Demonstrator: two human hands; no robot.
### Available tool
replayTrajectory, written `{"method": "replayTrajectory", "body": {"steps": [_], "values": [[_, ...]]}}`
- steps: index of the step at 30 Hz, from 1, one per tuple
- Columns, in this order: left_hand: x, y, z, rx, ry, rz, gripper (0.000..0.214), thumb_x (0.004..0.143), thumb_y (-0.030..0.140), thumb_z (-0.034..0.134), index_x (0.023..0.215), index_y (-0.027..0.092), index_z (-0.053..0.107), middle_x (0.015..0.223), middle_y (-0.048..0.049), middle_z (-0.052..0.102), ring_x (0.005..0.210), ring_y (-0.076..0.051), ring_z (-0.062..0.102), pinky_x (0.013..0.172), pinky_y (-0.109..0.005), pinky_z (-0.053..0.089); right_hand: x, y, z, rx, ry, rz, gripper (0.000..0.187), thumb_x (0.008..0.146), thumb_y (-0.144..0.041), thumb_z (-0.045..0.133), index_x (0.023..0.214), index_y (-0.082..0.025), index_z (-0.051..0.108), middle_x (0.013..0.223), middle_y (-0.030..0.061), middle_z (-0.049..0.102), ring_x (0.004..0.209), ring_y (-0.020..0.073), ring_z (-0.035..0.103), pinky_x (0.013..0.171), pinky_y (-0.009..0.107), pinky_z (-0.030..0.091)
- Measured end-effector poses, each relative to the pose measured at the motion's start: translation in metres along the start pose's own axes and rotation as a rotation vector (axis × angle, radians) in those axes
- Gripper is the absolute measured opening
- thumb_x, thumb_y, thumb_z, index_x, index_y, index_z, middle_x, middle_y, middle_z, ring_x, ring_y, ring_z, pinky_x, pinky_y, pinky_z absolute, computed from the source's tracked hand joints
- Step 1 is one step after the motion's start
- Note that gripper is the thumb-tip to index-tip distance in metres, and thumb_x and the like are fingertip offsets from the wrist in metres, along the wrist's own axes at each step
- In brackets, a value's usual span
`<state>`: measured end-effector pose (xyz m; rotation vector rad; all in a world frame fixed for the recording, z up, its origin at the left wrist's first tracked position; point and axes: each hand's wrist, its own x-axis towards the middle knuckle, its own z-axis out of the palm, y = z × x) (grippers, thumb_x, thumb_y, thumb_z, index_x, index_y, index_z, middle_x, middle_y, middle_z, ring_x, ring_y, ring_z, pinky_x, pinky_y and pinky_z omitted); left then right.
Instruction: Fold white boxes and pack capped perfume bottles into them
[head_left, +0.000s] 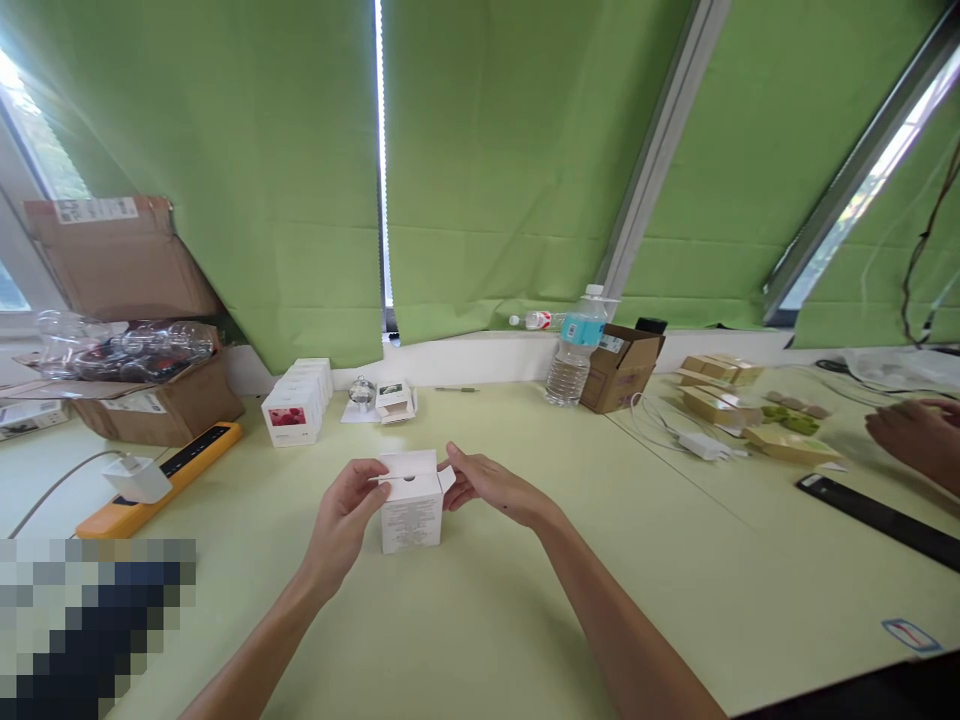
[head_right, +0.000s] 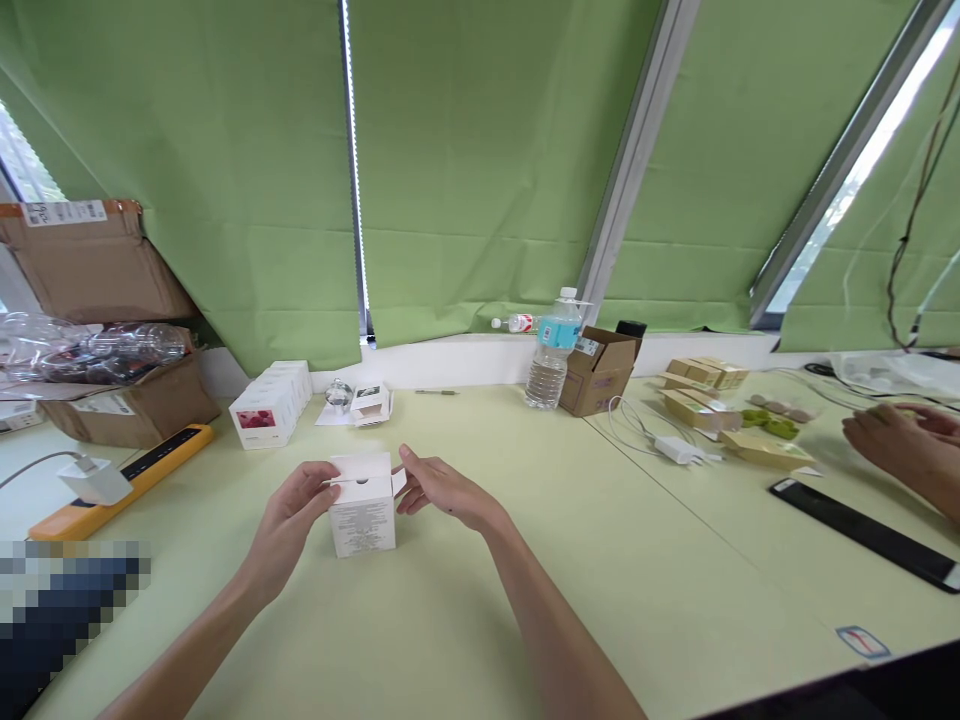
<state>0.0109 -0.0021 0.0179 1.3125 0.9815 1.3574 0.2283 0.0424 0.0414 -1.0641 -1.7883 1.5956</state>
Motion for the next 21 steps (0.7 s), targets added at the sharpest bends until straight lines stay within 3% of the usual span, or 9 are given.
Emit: {"method": "replayTrajectory", "body": {"steps": [6,12,21], "values": [[0.0,-0.001,0.001,0.033,-0.003,-0.053,0.03,0.079,0.038,0.059,0.105,0.024,0.059,0.104,-0.0047,0.066,0.093,-0.022,0.059,0.078,-0.029,0.043,0.0,0.001,0.0,-0.023,0.012,0.003,0.076,0.082,-0.074,0.028,0.103,-0.014,0.069,0.094,0.0108,0.069,0.08,0.0192,0.064,0.08,0.033,0.049],[0.002,-0.009,-0.001,0.074,-0.016,-0.083,0.027,0.081,0.039,0.054,0.104,0.025,0.059,0.101,-0.0023,0.068,0.086,-0.019,0.06,0.077,-0.029,0.043,-0.001,0.0,-0.001,-0.023,0.012,0.011,0.075,0.082,-0.074,0.029,0.101,-0.013,0.069,0.094,0.011,0.069,0.081,0.0195,0.064,0.081,0.033,0.048],[0.003,-0.009,-0.002,0.077,-0.047,-0.103,0.024,0.084,0.037,0.051,0.105,0.026,0.056,0.102,-0.0019,0.067,0.086,-0.018,0.058,0.079,-0.029,0.043,0.0,0.008,-0.017,0.033,-0.081,-0.003,0.054,0.083,-0.061,0.048,0.103,-0.014,0.067,0.1,0.0113,0.068,0.085,0.0189,0.064,0.083,0.036,0.048]]}}
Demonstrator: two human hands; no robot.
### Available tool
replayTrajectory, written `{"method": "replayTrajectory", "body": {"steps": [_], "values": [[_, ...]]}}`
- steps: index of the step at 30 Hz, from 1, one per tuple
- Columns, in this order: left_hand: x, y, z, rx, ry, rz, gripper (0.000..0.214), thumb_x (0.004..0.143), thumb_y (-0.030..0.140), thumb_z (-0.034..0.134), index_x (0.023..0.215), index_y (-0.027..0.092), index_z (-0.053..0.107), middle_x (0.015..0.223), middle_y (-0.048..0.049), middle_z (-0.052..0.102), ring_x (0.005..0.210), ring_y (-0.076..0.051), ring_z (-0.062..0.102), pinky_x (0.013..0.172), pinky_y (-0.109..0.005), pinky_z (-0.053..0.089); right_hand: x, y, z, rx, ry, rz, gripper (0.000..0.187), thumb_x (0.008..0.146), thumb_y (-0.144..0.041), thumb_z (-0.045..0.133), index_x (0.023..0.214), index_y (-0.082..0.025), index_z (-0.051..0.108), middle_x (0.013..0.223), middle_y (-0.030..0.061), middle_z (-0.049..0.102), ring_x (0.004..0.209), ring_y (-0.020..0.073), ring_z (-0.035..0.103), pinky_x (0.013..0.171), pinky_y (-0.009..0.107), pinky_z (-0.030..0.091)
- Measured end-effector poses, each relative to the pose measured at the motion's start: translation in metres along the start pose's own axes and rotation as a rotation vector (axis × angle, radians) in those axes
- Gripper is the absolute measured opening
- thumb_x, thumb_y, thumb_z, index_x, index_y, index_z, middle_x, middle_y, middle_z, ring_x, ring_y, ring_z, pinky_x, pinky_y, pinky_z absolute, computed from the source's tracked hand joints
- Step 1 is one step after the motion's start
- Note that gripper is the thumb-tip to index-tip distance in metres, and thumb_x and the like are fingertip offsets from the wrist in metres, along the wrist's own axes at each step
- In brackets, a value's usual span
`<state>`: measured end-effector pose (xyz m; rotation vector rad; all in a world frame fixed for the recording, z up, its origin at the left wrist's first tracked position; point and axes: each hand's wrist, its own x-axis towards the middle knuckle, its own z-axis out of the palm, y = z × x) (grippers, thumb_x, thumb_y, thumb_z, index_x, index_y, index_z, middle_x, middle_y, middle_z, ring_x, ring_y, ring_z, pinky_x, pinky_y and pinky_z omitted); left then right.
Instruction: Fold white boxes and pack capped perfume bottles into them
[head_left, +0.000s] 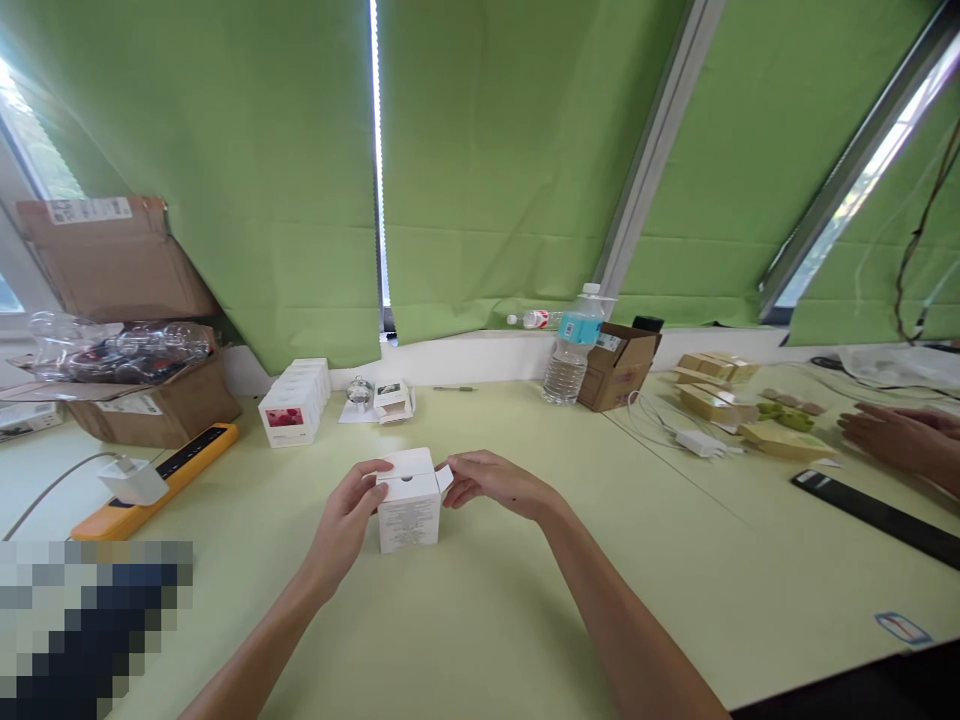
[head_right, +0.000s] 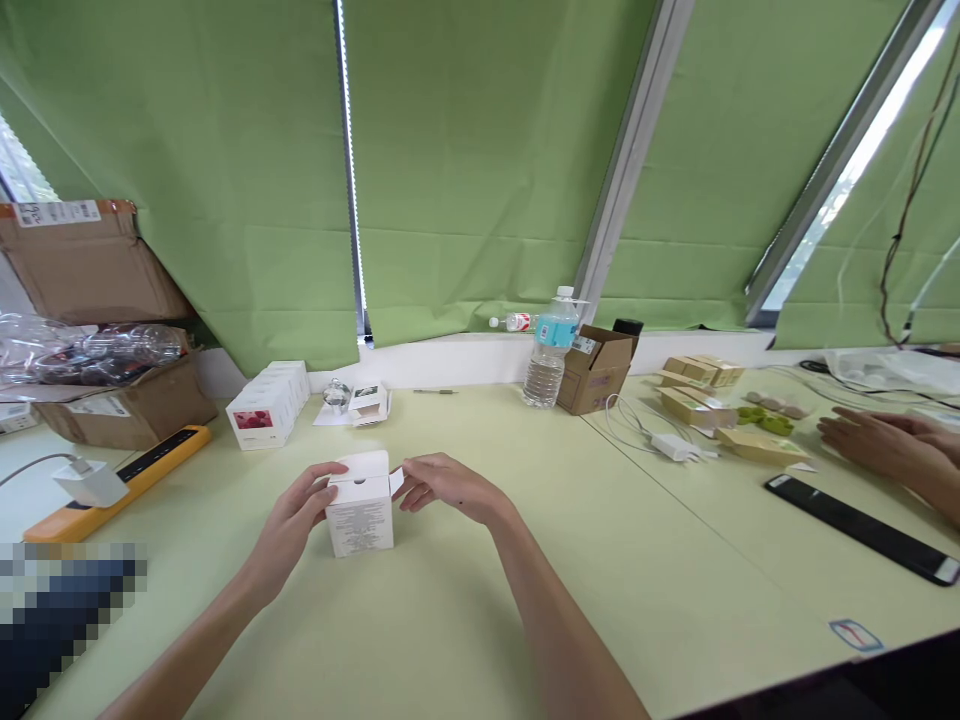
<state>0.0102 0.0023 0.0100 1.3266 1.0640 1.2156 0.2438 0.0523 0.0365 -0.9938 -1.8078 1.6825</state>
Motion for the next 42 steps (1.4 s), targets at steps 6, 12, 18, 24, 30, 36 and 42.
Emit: {"method": "replayTrajectory", "body": {"steps": [6,12,18,24,30,36,42], "values": [[0.0,0.0,0.0,0.006,-0.005,-0.001,0.024,0.084,0.038,0.051,0.104,0.026,0.055,0.1,-0.0014,0.066,0.085,-0.017,0.058,0.078,-0.028,0.043,-0.004,-0.003,-0.002,-0.013,-0.06,-0.005,0.052,0.081,-0.06,0.052,0.104,-0.015,0.067,0.104,0.011,0.067,0.088,0.0186,0.064,0.085,0.036,0.047],[0.001,-0.001,-0.001,0.018,-0.008,0.006,0.024,0.086,0.038,0.049,0.105,0.025,0.054,0.099,-0.0017,0.066,0.085,-0.017,0.058,0.078,-0.028,0.044,-0.001,-0.002,0.002,-0.039,-0.041,-0.037,0.05,0.084,-0.059,0.05,0.097,-0.014,0.068,0.102,0.0107,0.067,0.093,0.0198,0.062,0.088,0.037,0.045],[0.001,0.0,-0.001,0.035,-0.024,0.01,0.025,0.086,0.039,0.049,0.106,0.025,0.053,0.099,-0.0019,0.066,0.084,-0.016,0.059,0.077,-0.029,0.044,0.003,-0.002,0.011,-0.085,-0.04,-0.05,0.047,0.084,-0.057,0.05,0.098,-0.016,0.068,0.102,0.0082,0.067,0.097,0.0207,0.06,0.091,0.036,0.042],[0.001,0.0,0.0,0.048,-0.026,0.019,0.024,0.087,0.038,0.048,0.106,0.024,0.053,0.1,-0.0025,0.066,0.084,-0.016,0.059,0.075,-0.028,0.045,0.004,-0.003,0.018,-0.117,0.021,-0.038,0.045,0.082,-0.057,0.053,0.092,-0.016,0.07,0.098,0.0068,0.068,0.097,0.0212,0.059,0.091,0.035,0.04],[-0.002,0.005,0.0,0.033,-0.005,0.075,0.032,0.087,0.035,0.05,0.117,0.025,0.049,0.109,-0.0045,0.065,0.091,-0.017,0.061,0.078,-0.028,0.045,0.007,-0.001,0.024,-0.151,0.12,-0.061,0.043,0.082,-0.054,0.053,0.092,-0.016,0.069,0.094,0.006,0.067,0.093,0.0215,0.059,0.086,0.034,0.04],[-0.006,0.01,0.002,-0.007,0.029,0.148,0.055,0.085,0.033,0.055,0.136,0.029,0.032,0.113,-0.0059,0.064,0.097,-0.019,0.062,0.08,-0.03,0.047,0.005,-0.004,0.024,-0.185,0.13,-0.068,0.037,0.083,-0.05,0.053,0.092,-0.018,0.069,0.095,0.0046,0.067,0.093,0.0215,0.059,0.083,0.032,0.039],[-0.005,0.006,0.001,0.059,0.046,0.179,0.046,0.086,0.034,0.055,0.129,0.025,0.042,0.11,-0.0061,0.065,0.098,-0.02,0.062,0.081,-0.031,0.048,0.005,-0.003,0.023,-0.212,0.151,-0.091,0.035,0.084,-0.048,0.053,0.093,-0.018,0.069,0.096,0.0045,0.068,0.09,0.0205,0.06,0.08,0.032,0.041]]}}
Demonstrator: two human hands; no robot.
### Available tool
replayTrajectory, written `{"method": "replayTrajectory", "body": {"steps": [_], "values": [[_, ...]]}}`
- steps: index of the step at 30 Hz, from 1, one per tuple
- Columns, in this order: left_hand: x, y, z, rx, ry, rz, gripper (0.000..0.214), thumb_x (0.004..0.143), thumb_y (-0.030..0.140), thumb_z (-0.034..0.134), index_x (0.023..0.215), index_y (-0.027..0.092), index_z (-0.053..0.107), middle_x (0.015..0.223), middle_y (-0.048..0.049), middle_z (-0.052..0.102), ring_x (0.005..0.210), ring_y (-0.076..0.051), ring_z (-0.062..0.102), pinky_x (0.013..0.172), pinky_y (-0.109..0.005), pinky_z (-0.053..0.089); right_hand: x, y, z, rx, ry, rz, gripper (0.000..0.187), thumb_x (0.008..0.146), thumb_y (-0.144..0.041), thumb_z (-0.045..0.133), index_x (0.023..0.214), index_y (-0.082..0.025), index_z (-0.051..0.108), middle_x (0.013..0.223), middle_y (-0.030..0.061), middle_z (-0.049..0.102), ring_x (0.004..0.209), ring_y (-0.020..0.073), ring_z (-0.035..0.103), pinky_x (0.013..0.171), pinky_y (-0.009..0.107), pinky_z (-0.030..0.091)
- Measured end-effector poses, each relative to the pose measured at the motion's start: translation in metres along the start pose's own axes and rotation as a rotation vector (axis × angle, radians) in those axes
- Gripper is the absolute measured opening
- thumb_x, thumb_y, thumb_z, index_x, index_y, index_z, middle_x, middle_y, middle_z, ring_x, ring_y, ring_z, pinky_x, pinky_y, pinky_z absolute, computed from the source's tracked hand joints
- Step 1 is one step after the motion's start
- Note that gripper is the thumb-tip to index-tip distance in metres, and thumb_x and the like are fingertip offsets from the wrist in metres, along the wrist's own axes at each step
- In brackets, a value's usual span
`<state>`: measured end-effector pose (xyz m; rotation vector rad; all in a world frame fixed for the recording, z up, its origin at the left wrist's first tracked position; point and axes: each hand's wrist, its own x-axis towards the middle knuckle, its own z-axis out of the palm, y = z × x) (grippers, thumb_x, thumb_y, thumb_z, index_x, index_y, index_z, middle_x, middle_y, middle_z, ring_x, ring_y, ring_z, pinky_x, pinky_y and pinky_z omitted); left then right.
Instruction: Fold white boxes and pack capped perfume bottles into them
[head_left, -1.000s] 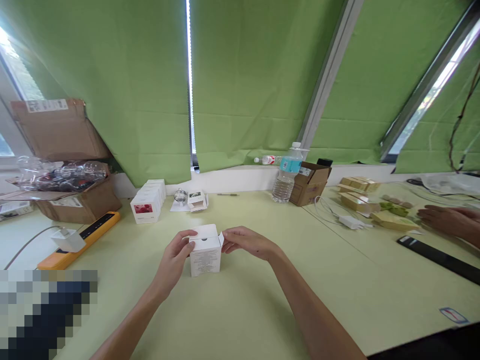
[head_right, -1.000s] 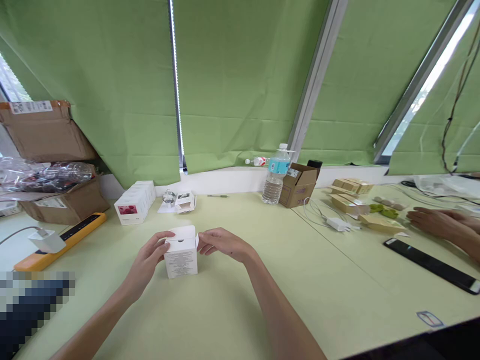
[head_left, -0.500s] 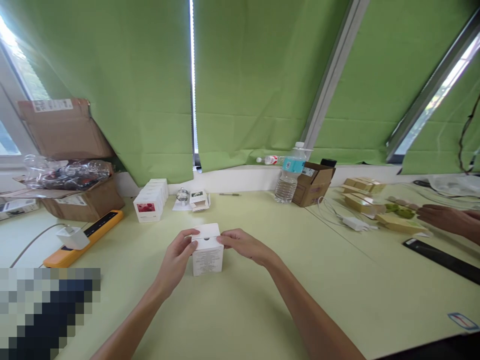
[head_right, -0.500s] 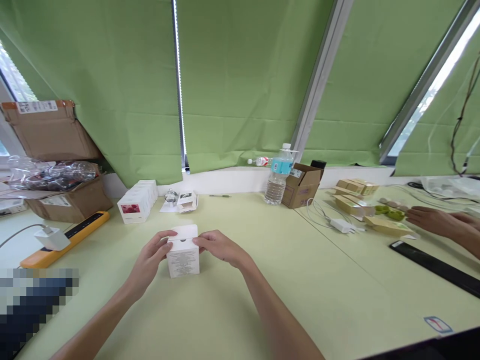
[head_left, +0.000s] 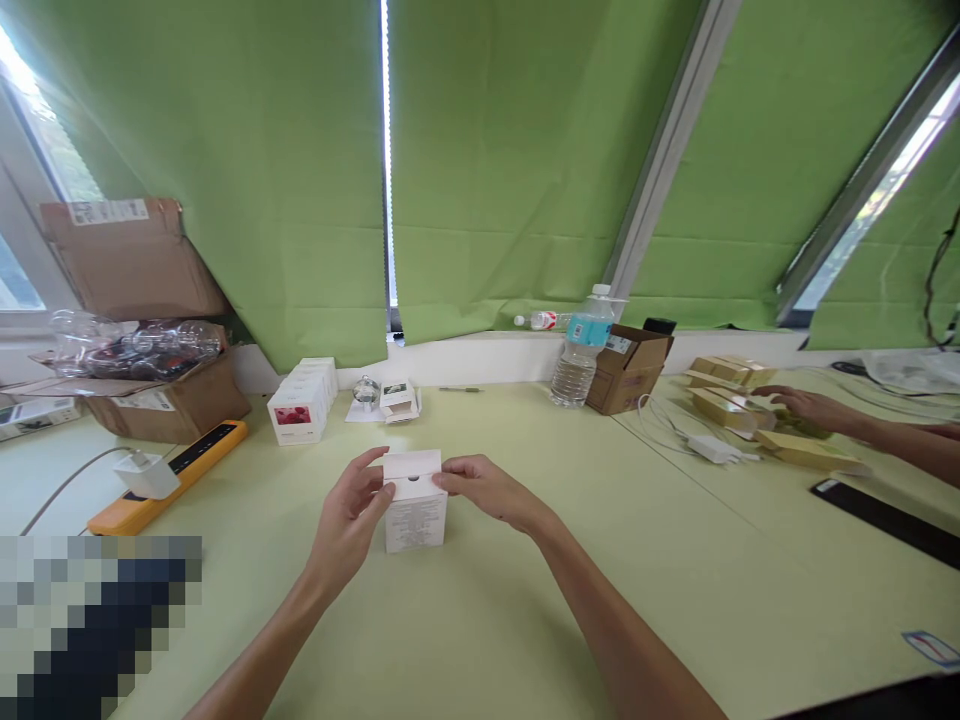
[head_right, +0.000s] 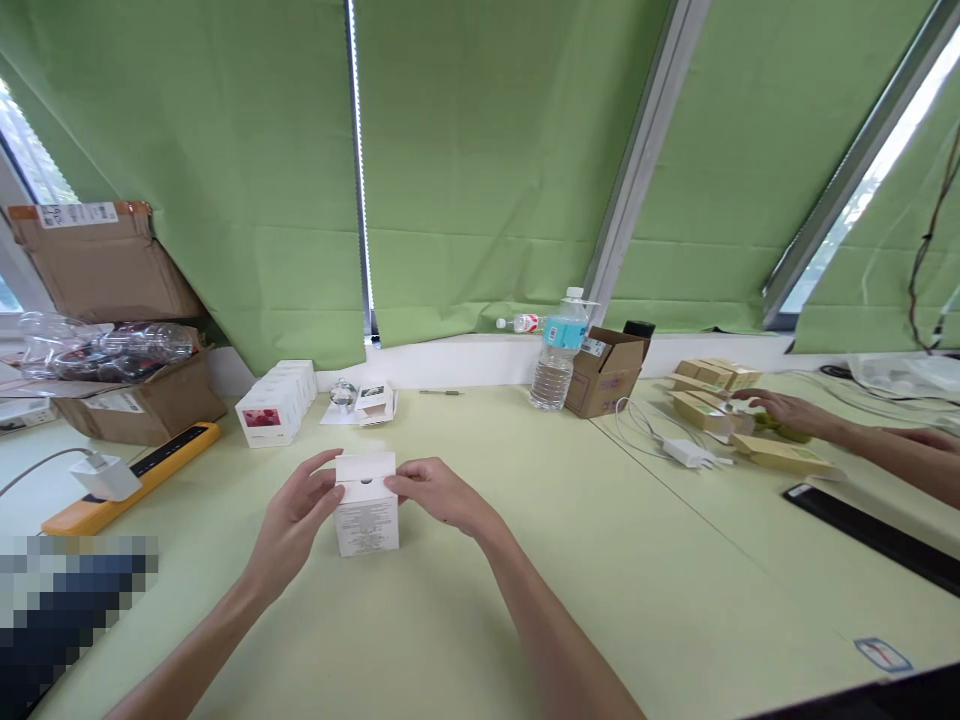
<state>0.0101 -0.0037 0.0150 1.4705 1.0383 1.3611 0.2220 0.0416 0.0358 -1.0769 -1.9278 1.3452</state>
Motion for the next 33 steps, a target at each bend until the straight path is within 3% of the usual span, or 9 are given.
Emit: {"method": "replayTrajectory", "body": {"steps": [13,27,33], "values": [[0.0007,-0.0006,-0.0008,0.044,0.02,0.019,0.041,0.085,0.034,0.056,0.123,0.024,0.048,0.108,-0.0051,0.066,0.098,-0.02,0.062,0.08,-0.029,0.049,0.0013,0.0004,0.0007,0.055,0.063,-0.115,0.03,0.079,-0.042,0.062,0.095,-0.017,0.068,0.098,0.0058,0.068,0.09,0.0212,0.061,0.079,0.031,0.045],[0.001,0.0014,-0.0009,0.03,0.025,0.015,0.043,0.083,0.036,0.057,0.123,0.023,0.049,0.107,-0.0062,0.067,0.094,-0.02,0.063,0.075,-0.028,0.049,0.0016,0.0013,-0.0005,0.071,-0.029,-0.029,0.039,0.081,-0.052,0.057,0.092,-0.016,0.068,0.097,0.0059,0.067,0.092,0.0205,0.059,0.083,0.033,0.044],[0.0004,0.0011,-0.0006,0.025,0.022,0.023,0.041,0.084,0.034,0.055,0.123,0.024,0.047,0.107,-0.0063,0.066,0.095,-0.02,0.063,0.078,-0.03,0.049,0.0009,-0.0043,0.0027,0.04,0.059,-0.125,0.034,0.08,-0.044,0.061,0.101,-0.018,0.066,0.099,0.0057,0.066,0.089,0.0195,0.059,0.079,0.031,0.045]]}}
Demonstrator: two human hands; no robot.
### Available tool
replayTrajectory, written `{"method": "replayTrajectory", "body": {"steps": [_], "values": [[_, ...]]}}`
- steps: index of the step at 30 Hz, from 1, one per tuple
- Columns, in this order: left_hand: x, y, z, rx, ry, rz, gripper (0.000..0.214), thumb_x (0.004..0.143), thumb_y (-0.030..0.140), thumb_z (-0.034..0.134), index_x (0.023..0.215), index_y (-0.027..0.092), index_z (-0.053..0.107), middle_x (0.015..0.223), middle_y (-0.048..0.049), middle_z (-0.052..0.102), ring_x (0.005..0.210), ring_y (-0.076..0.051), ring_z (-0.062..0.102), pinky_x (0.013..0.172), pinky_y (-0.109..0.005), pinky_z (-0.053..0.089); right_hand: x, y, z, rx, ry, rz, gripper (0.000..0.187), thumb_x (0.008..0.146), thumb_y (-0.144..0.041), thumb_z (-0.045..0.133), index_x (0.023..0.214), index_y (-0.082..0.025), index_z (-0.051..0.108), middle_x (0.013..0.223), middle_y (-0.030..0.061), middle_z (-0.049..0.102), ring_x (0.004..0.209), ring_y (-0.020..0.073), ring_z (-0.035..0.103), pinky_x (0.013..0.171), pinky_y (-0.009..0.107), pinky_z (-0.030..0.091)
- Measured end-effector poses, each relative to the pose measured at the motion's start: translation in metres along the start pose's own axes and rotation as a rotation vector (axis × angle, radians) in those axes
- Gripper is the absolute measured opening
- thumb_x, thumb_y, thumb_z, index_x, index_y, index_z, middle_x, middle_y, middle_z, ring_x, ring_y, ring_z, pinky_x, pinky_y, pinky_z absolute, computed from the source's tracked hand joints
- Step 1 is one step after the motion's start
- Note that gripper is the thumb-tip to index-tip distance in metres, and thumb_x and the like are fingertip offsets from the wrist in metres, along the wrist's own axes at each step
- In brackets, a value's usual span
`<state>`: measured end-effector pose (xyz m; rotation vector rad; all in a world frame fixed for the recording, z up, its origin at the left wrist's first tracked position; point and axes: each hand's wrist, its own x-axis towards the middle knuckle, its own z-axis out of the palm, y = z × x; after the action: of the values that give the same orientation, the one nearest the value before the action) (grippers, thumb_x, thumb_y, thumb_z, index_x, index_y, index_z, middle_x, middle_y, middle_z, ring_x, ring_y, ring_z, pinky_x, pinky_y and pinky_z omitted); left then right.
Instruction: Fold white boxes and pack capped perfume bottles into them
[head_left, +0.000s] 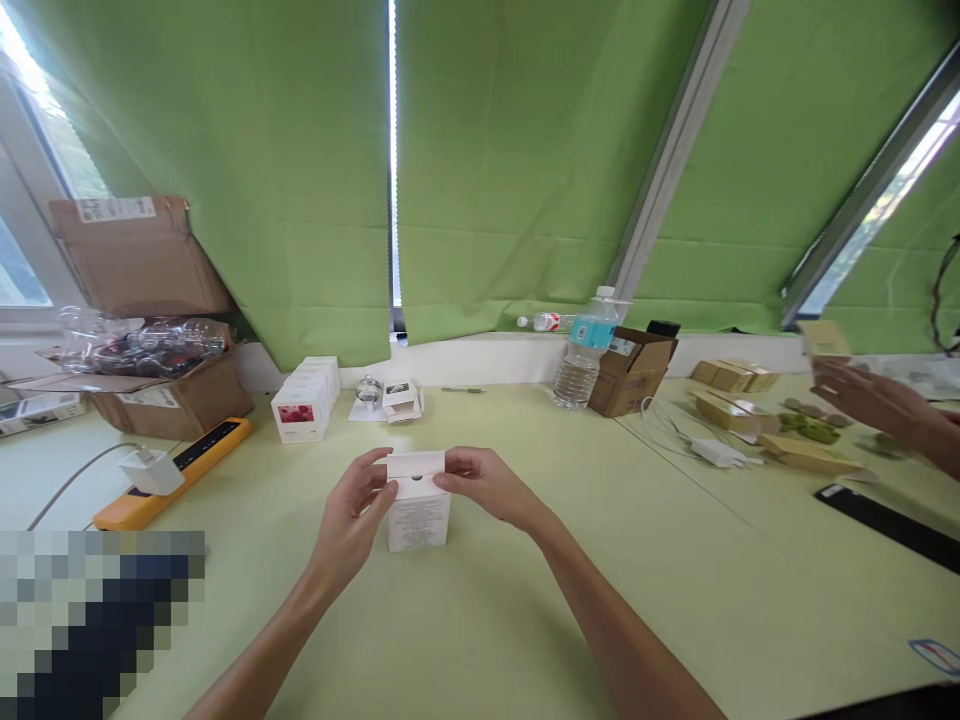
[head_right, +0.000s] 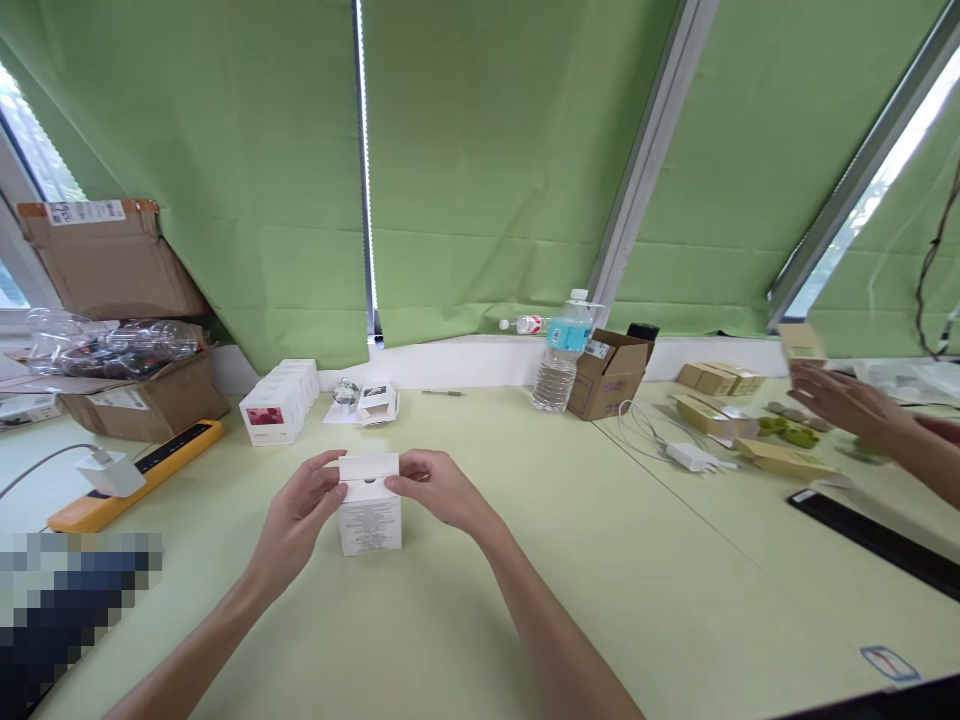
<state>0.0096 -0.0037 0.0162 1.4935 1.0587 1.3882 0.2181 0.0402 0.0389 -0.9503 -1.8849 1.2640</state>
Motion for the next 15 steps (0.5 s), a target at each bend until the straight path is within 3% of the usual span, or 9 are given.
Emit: {"method": "replayTrajectory", "body": {"steps": [5,10,15], "values": [[0.0002,-0.0046,-0.0002,0.019,0.025,0.007,0.029,0.084,0.035,0.057,0.11,0.021,0.053,0.107,-0.0066,0.065,0.093,-0.019,0.063,0.076,-0.029,0.049,-0.0008,-0.006,0.0023,-0.141,0.146,-0.063,0.039,0.075,-0.037,0.066,0.109,-0.019,0.063,0.091,0.0033,0.063,0.072,0.0139,0.053,0.068,0.028,0.045],[0.0007,-0.0065,-0.0003,0.029,0.023,0.005,0.025,0.083,0.035,0.056,0.103,0.021,0.055,0.106,-0.0061,0.065,0.093,-0.02,0.062,0.076,-0.029,0.049,-0.0021,-0.0058,0.0041,-0.143,0.119,-0.011,0.033,0.077,-0.038,0.063,0.104,-0.02,0.066,0.07,0.0004,0.058,0.061,0.0127,0.049,0.052,0.024,0.038],[0.0007,-0.0049,-0.0002,0.047,0.009,0.009,0.026,0.083,0.036,0.055,0.103,0.02,0.059,0.101,-0.0062,0.066,0.089,-0.019,0.062,0.072,-0.028,0.05,-0.0012,-0.0045,0.0054,-0.051,0.081,0.037,0.033,0.076,-0.04,0.063,0.101,-0.019,0.066,0.074,0.0025,0.063,0.057,0.0125,0.055,0.045,0.023,0.038]]}}
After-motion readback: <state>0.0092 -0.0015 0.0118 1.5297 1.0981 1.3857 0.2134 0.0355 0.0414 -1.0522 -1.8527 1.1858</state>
